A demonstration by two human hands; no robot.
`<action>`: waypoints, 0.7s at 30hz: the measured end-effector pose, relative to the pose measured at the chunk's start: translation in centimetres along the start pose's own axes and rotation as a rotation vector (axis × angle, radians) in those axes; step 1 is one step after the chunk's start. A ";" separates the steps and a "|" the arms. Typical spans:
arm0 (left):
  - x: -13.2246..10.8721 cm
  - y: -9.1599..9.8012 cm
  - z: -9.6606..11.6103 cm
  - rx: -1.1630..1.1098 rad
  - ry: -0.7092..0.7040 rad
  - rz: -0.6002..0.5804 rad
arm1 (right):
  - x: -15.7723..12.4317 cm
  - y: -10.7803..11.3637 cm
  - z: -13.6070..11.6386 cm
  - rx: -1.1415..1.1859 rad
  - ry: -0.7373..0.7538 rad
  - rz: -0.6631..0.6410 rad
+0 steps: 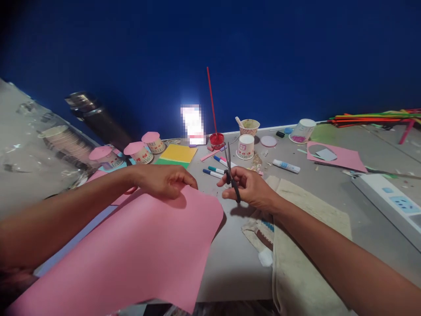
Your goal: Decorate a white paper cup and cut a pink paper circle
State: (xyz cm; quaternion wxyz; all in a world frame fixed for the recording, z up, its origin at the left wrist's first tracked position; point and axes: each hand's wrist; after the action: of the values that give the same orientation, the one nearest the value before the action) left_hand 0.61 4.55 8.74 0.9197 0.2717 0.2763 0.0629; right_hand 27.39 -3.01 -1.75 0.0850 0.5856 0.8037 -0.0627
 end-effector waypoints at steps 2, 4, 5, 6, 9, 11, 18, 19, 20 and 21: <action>1.4 0.1 1.2 0.119 -0.002 -0.034 | 0.0 -0.1 0.0 -0.014 0.033 0.008; 2.6 0.1 2.2 0.229 -0.020 -0.054 | 0.1 -0.1 0.1 -0.036 0.036 -0.030; 3.1 0.2 2.5 0.281 -0.030 -0.057 | 0.2 -0.2 0.2 -0.052 0.027 -0.060; 3.6 0.3 2.8 0.329 -0.038 -0.058 | 0.4 -0.3 0.4 -0.071 0.016 -0.087; 4.5 0.9 3.2 0.466 -0.018 -0.045 | 0.7 -0.6 0.9 -0.132 -0.008 -0.085; 4.0 1.0 3.5 0.615 0.007 0.041 | 0.7 -0.7 0.9 -0.159 -0.016 -0.027; -2.9 -8.9 4.9 0.138 0.011 0.722 | 0.2 -1.5 -0.1 -0.020 -0.175 0.195; -3.2 -11.8 4.8 -0.233 0.069 0.546 | 0.3 -1.8 -0.1 0.039 -0.192 0.209; -2.9 -14.8 4.5 -0.567 0.110 0.357 | 0.3 -2.1 -0.1 0.107 -0.202 0.220; -2.2 -17.7 4.1 -0.831 0.104 0.175 | 0.4 -2.4 -0.1 0.184 -0.211 0.228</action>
State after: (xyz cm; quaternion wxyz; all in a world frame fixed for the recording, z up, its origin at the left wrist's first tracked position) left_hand 0.39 -12.84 3.15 0.9270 -0.1029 0.2496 0.2603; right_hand 25.00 -3.36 -1.71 0.1213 0.6686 0.7095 -0.1870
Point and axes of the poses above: each hand's wrist, its own x-axis towards the middle knuckle, its own y-axis out of the back of the hand, z = x × y, and after that the axes turned 6 degrees about -y, right-handed
